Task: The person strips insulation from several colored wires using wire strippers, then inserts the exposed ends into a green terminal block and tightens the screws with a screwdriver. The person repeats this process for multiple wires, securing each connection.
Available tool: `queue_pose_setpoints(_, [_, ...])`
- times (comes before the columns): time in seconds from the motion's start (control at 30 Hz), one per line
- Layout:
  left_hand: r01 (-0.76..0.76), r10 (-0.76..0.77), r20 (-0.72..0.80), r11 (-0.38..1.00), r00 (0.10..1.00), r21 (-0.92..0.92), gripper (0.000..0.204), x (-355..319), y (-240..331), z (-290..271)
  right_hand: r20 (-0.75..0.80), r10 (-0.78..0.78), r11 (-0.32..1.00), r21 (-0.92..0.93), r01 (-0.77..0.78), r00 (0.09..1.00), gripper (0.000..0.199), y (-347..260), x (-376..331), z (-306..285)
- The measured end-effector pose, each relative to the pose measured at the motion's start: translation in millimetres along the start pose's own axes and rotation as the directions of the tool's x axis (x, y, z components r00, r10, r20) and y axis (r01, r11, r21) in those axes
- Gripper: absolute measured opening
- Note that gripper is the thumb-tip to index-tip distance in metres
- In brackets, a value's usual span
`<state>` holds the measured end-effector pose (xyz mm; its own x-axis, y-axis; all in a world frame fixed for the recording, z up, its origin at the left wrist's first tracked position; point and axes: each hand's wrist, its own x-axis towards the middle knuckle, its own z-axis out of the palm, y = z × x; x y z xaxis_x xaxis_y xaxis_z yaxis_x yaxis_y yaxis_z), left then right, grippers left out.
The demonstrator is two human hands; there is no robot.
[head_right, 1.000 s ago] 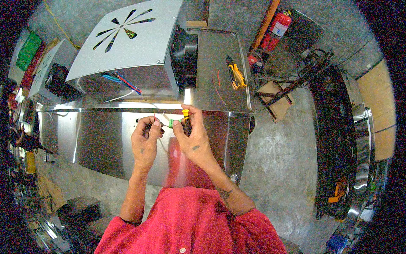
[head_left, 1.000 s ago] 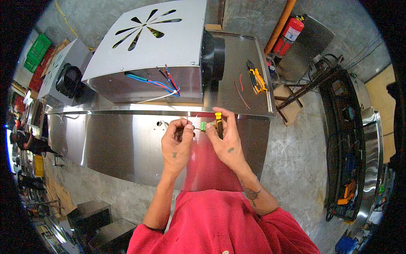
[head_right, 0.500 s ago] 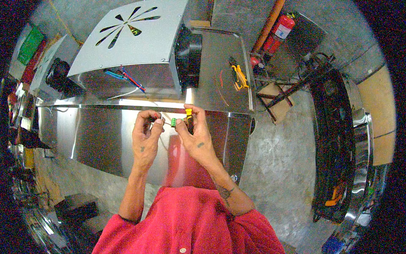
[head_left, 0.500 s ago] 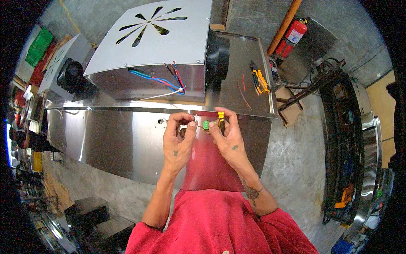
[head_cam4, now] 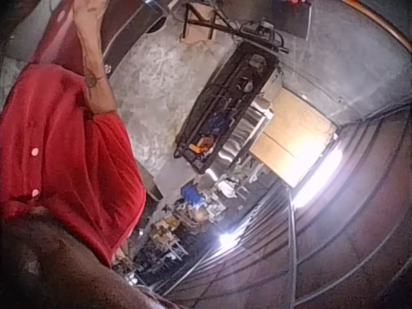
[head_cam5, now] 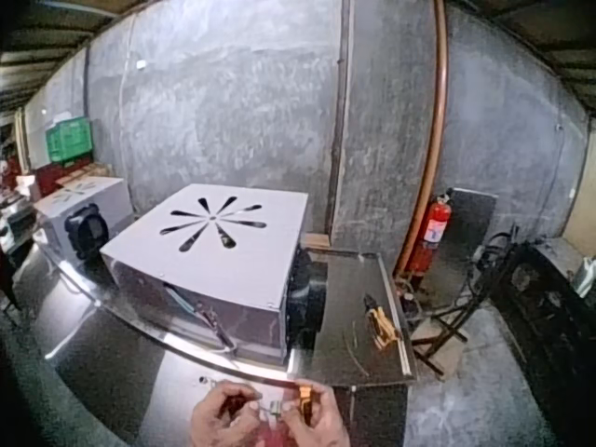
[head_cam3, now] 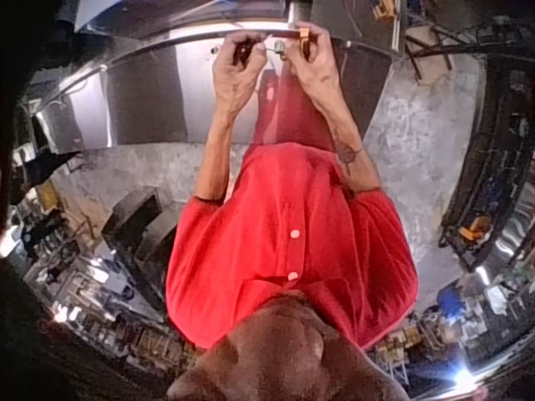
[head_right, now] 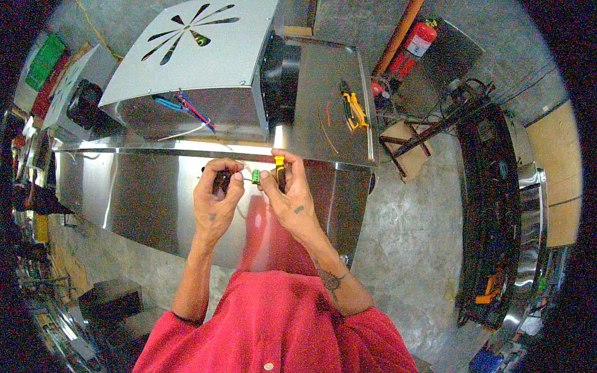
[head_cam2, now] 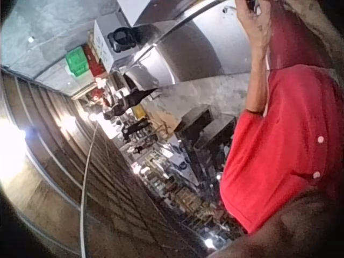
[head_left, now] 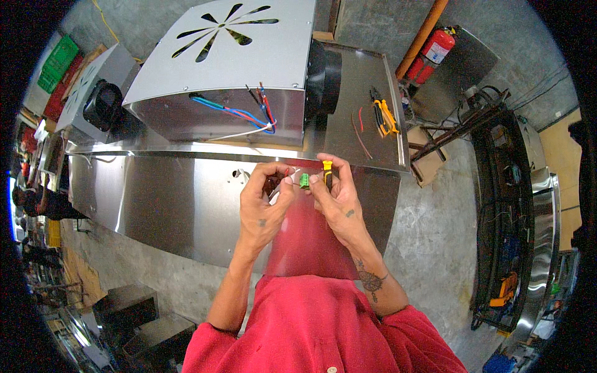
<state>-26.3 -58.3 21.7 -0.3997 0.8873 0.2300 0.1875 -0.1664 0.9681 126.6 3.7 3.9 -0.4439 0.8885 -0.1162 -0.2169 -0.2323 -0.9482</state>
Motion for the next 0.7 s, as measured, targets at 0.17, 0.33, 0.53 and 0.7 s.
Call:
queue_pose_setpoints(0.17, [-0.002,0.002,0.007,0.998,1.000,0.061,0.018,-1.2,-0.2,-1.2,0.000,0.028,0.999,0.035,-0.028,1.000,0.048,1.3,0.5,-0.3])
queue_pose_setpoints(0.33, [-0.077,0.078,0.005,0.979,0.997,0.188,0.015,0.1,-1.5,-4.5,0.030,0.038,0.995,0.091,-0.040,0.999,0.047,4.5,0.7,-2.0])
queue_pose_setpoints(0.53, [-0.209,0.235,-0.018,0.895,0.972,0.394,0.017,2.2,8.0,-0.8,-0.018,0.051,0.989,0.140,-0.048,0.999,0.044,8.3,-1.0,7.6])
queue_pose_setpoints(0.7, [-0.229,0.248,0.007,0.882,0.969,0.413,0.017,2.5,10.7,-1.8,-0.019,0.029,0.993,0.117,-0.027,0.999,0.044,11.0,-0.9,6.6])
